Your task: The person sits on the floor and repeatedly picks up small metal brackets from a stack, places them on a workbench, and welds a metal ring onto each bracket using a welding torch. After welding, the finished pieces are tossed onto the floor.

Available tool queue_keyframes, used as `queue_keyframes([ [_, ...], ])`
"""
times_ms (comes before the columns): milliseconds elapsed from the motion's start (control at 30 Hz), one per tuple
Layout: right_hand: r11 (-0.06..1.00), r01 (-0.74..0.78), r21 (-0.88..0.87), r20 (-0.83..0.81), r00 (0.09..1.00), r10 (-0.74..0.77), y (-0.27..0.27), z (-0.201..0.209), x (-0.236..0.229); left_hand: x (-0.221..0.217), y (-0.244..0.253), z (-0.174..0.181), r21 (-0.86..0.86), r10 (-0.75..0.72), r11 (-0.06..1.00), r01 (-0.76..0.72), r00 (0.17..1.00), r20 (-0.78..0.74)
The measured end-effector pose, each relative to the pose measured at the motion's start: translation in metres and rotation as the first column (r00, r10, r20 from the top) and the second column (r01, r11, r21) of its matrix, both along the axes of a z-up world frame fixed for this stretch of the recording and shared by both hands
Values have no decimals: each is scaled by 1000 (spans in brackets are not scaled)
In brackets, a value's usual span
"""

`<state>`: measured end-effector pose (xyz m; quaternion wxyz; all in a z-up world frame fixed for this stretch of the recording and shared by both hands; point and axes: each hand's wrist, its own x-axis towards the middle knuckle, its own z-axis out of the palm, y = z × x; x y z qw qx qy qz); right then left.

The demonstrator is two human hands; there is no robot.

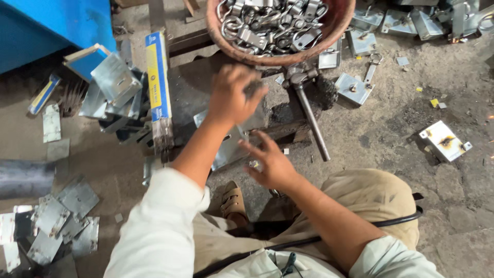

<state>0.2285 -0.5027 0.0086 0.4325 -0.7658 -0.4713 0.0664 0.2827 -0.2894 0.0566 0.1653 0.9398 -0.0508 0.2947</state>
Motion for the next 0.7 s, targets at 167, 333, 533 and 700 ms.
queue_keyframes([
  [167,977,-92,-191,-66,995,81,8,-7,3,162,16,-26,2,186,982,-191,952,-244],
  [333,978,-94,-185,-137,988,69,7,-13,9,219,17,-40,35,382,890,-454,702,-601],
  [533,988,144,63,-290,949,-120,2,-6,28,201,32,-28,-121,236,929,-350,812,-534],
  [700,884,462,68,-831,516,-206,-1,-25,48,116,25,6,-856,-276,512,-71,930,-243],
])
